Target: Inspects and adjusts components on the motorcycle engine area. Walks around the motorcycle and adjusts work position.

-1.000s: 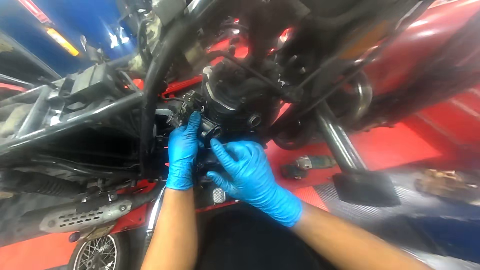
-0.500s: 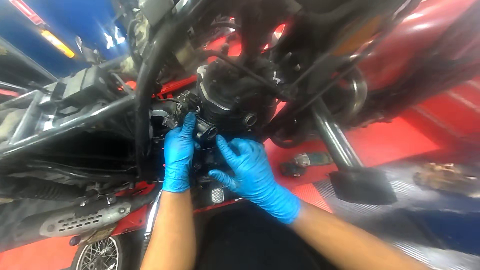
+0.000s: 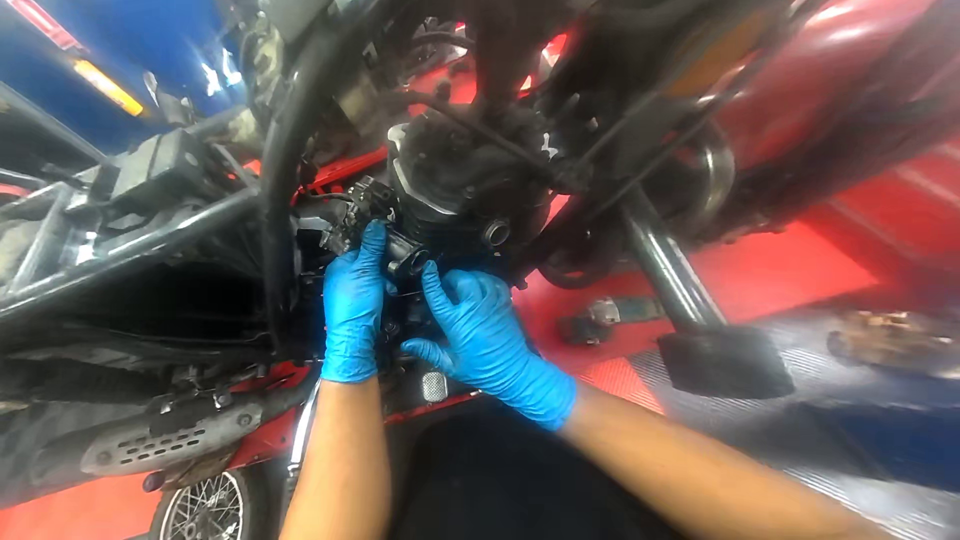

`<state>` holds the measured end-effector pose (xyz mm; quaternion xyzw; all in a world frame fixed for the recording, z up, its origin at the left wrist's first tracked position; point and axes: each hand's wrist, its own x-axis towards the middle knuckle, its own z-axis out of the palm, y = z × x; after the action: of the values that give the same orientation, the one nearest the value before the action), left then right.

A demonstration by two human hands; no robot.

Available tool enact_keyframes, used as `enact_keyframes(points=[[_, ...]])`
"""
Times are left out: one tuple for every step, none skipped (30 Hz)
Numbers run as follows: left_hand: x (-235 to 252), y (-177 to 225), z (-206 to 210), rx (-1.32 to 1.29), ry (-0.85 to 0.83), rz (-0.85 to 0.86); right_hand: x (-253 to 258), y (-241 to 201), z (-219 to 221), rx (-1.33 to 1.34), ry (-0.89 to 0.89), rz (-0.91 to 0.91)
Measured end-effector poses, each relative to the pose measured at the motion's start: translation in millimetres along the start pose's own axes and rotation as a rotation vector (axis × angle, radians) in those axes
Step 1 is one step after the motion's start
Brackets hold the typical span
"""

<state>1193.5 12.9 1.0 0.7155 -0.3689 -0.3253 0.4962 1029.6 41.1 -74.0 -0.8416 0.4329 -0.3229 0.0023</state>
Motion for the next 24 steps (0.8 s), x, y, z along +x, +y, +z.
enact_keyframes(points=[[-0.4, 0.9, 0.4, -0.008, -0.001, -0.001, 0.5, -3.8, -0.4, 0.017, 0.009, -0.015], [-1.0, 2.1, 0.8, -0.019, -0.004, -0.004, 1.4, -7.3, -0.5, 0.027, 0.022, -0.026], [-1.0, 2.6, 1.0, -0.032, -0.005, -0.003, 2.3, -9.8, -0.4, 0.026, 0.034, -0.031], [-0.5, 1.9, 1.2, -0.052, -0.008, -0.003, 2.4, -11.0, -0.2, 0.020, 0.037, -0.029], [-0.4, 1.0, 1.3, -0.067, -0.011, -0.004, 1.6, -10.3, 0.3, 0.014, 0.036, -0.023], [-0.5, 0.2, 1.2, -0.071, -0.011, -0.005, 0.5, -7.7, 1.1, 0.005, 0.030, -0.011], [-0.2, -0.6, 1.0, -0.072, -0.013, -0.005, -0.3, -3.7, 1.7, -0.006, 0.018, 0.008], [0.2, -1.0, 0.9, -0.072, -0.016, -0.001, 0.1, 0.9, 1.7, -0.016, 0.013, 0.032], [0.7, -1.5, 0.9, -0.075, -0.017, 0.004, 1.7, 4.7, 0.8, -0.019, 0.012, 0.059], [1.0, -2.2, 1.0, -0.080, -0.016, 0.005, 3.8, 6.9, -0.7, -0.012, 0.011, 0.086], [0.8, -2.5, 1.1, -0.085, -0.017, 0.005, 5.8, 7.6, -2.7, -0.009, 0.004, 0.109], [-0.1, -2.3, 1.3, -0.084, -0.012, 0.004, 7.8, 7.4, -4.3, -0.009, 0.006, 0.124], [-0.7, -1.8, 1.1, -0.062, -0.006, 0.005, 9.7, 7.2, -5.1, -0.004, 0.012, 0.136], [-0.5, -1.3, 0.7, -0.039, -0.002, 0.007, 11.9, 7.4, -5.6, 0.003, 0.023, 0.145], [-0.2, -1.1, 0.6, -0.033, -0.003, 0.011, 14.1, 7.8, -6.1, 0.013, 0.029, 0.149], [0.0, -1.1, 0.8, -0.038, -0.004, 0.011, 15.0, 7.8, -6.6, 0.018, 0.029, 0.147], [-0.6, -1.1, 0.9, -0.047, -0.004, 0.011, 14.0, 7.2, -6.7, 0.016, 0.023, 0.135], [-0.8, -1.4, 0.9, -0.051, -0.003, 0.016, 11.2, 6.3, -5.9, 0.007, 0.016, 0.119], [-0.5, -1.8, 0.6, -0.043, -0.003, 0.017, 7.1, 5.5, -4.4, 0.001, 0.004, 0.106], [0.1, -2.3, 0.5, -0.027, -0.002, 0.018, 2.5, 5.3, -3.0, -0.006, -0.007, 0.099], [0.6, -2.1, 0.6, -0.019, -0.002, 0.021, -1.1, 5.6, -2.0, -0.001, -0.001, 0.094], [0.7, -1.6, 0.8, -0.009, 0.003, 0.018, -2.9, 5.4, -2.1, 0.009, 0.015, 0.095], [0.6, -1.1, 0.9, -0.005, 0.008, 0.007, -2.3, 4.0, -3.7, 0.020, 0.039, 0.096], [0.5, -1.0, 0.9, -0.015, 0.006, -0.005, 0.8, 1.9, -6.6, 0.034, 0.062, 0.094]])
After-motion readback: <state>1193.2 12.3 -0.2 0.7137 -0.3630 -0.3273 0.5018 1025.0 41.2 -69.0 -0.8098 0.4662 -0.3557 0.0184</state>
